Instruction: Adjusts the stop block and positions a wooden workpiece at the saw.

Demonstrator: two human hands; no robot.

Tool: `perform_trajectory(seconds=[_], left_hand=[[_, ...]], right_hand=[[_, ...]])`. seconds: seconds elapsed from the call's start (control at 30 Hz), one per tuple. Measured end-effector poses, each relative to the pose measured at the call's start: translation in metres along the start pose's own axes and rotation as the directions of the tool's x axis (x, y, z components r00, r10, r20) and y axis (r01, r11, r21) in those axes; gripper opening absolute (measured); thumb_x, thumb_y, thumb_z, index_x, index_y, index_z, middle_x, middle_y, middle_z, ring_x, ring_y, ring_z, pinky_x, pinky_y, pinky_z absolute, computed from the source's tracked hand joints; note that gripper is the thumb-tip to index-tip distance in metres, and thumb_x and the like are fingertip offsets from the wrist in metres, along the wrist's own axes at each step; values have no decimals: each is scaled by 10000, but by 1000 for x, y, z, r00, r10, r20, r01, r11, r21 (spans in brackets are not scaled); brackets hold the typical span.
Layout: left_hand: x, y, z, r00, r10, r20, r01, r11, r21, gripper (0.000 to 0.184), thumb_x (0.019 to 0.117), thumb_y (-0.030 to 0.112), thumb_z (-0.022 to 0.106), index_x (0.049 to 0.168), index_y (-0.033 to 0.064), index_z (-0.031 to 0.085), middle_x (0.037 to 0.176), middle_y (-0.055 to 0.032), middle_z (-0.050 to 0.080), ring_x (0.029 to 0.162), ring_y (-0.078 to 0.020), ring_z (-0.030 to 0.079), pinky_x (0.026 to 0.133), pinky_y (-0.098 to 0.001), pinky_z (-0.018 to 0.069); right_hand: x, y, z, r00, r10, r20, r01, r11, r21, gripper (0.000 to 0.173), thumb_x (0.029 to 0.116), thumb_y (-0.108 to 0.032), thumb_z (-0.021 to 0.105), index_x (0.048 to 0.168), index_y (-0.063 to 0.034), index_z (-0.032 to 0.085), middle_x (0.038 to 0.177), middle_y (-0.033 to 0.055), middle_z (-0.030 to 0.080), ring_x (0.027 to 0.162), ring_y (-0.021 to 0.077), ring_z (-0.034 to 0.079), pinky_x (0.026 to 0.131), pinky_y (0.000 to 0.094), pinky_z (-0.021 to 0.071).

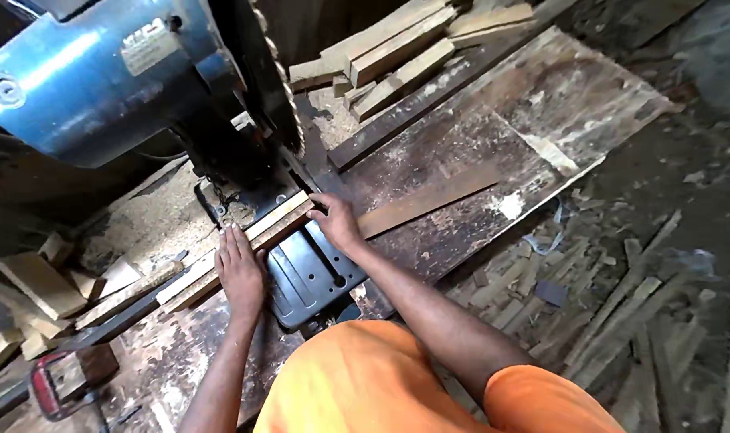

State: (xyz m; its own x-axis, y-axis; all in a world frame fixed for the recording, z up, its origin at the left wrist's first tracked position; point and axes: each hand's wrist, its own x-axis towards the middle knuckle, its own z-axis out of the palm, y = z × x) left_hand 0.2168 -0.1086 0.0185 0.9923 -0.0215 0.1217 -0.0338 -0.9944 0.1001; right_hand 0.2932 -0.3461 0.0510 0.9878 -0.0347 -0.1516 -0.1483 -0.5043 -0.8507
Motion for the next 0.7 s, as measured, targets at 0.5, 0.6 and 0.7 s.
perform_trajectory(seconds=[0.5, 0.6, 0.7], left_hand=[[18, -1, -7, 994, 13, 107, -24, 994, 102, 834, 991, 427, 661, 1628, 119, 219, 1428, -234, 531, 1310, -441, 520, 1110, -648, 364], [20, -2, -8, 993, 26, 111, -34, 997, 75, 831, 982, 427, 674, 1631, 161, 228, 1411, -227, 540, 1288, -439, 531, 1081, -659, 379], [21, -4, -9, 993, 47, 104, -54, 997, 59, 820, 977, 419, 675, 1630, 179, 241, 1389, -214, 557, 1248, -439, 548, 1047, -673, 394]], right_hand=[[12, 13, -36, 966, 14, 259, -57, 985, 162, 707, 953, -14, 645, 1590, -99, 351, 1380, 63, 663, 1222, 254, 658, 1047, 484, 524], [10, 19, -61, 976, -46, 214, 6, 983, 183, 625, 970, 12, 594, 1557, -110, 418, 1418, 42, 639, 1259, 224, 638, 1065, 467, 514], [9, 32, -79, 979, -58, 193, 40, 995, 96, 560, 980, -5, 568, 1520, -124, 476, 1367, 42, 671, 1237, 233, 652, 1051, 503, 523]])
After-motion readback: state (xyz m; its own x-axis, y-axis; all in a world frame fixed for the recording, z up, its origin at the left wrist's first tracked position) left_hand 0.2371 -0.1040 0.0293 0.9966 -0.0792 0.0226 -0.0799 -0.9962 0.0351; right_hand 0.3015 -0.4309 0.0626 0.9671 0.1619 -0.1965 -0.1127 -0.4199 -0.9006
